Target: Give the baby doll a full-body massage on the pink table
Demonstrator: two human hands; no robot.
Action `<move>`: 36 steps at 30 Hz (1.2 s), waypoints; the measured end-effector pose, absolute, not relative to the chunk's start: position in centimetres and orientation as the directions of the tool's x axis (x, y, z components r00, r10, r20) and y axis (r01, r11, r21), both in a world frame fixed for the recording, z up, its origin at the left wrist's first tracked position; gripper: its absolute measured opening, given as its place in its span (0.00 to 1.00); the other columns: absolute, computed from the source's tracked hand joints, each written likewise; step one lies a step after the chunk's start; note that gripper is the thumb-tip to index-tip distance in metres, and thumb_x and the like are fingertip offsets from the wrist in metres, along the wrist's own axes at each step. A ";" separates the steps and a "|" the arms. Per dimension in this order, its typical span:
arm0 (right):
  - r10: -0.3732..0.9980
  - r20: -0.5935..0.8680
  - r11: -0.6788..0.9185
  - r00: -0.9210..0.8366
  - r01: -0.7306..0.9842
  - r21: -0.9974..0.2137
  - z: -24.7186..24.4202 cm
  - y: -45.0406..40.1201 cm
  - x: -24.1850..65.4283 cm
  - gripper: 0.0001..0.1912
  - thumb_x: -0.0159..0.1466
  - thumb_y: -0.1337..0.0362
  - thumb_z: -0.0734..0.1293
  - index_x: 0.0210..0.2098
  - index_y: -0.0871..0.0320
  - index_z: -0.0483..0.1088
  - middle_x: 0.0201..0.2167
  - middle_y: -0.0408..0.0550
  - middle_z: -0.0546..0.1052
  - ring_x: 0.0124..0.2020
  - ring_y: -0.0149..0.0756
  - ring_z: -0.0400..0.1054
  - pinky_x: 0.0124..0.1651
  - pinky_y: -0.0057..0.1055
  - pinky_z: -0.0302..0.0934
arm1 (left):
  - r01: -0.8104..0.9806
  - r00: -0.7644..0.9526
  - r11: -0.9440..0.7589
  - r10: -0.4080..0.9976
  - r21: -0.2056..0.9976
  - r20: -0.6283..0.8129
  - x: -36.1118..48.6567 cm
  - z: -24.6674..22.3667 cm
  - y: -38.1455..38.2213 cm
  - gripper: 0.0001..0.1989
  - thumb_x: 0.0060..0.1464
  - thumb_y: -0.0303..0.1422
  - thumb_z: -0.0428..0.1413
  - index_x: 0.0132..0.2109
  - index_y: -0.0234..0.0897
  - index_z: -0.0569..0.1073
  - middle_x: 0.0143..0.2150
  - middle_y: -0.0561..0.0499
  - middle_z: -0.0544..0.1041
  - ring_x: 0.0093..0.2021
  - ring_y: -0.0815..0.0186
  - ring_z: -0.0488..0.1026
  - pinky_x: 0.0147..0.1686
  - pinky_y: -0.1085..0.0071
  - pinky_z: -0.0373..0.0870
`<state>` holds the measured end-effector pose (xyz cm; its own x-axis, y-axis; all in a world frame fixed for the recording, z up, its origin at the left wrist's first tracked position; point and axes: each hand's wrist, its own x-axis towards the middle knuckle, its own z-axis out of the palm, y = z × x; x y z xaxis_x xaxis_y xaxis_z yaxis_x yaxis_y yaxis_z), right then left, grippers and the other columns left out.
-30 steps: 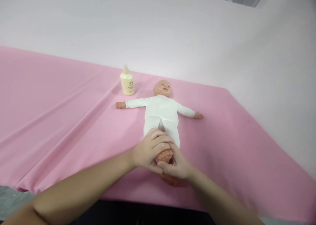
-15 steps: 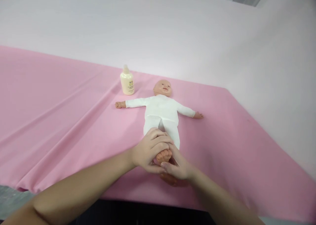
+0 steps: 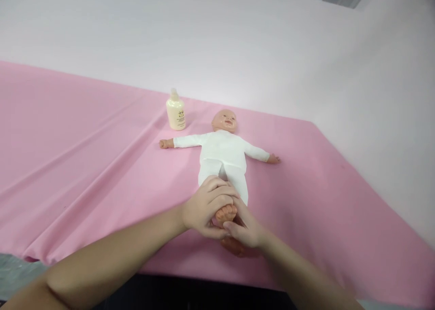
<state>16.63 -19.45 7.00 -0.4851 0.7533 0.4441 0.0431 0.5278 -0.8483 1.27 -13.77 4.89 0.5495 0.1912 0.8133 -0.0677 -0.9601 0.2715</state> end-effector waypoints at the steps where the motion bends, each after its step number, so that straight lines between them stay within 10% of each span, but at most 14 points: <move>1: 0.765 0.443 0.522 -0.468 0.047 -0.852 7.0 -19.5 16.5 0.17 0.64 0.54 0.62 0.49 0.55 0.67 0.48 0.53 0.66 0.54 0.46 0.61 0.59 0.49 0.60 | -0.064 0.553 -0.958 0.199 0.279 0.809 1.3 4.9 -13.8 0.20 0.52 0.44 0.54 0.47 0.38 0.66 0.47 0.43 0.75 0.47 0.55 0.68 0.46 0.55 0.67; 15: 0.761 0.482 0.581 -0.434 0.125 -0.804 5.7 -19.6 16.5 0.29 0.71 0.46 0.46 0.51 0.54 0.69 0.47 0.53 0.71 0.55 0.46 0.64 0.60 0.50 0.60 | -0.070 0.604 -0.947 0.209 0.312 0.769 0.9 4.9 -13.6 0.28 0.56 0.57 0.50 0.50 0.38 0.67 0.49 0.42 0.76 0.48 0.54 0.68 0.50 0.55 0.64; 36: 0.753 0.529 0.591 -0.391 0.050 -0.805 5.6 -19.3 16.6 0.24 0.71 0.49 0.50 0.49 0.55 0.70 0.51 0.53 0.69 0.56 0.45 0.61 0.63 0.49 0.57 | -0.098 0.562 -0.960 0.163 0.262 0.811 1.1 5.3 -13.8 0.23 0.64 0.50 0.42 0.49 0.37 0.68 0.48 0.42 0.76 0.49 0.55 0.67 0.49 0.55 0.64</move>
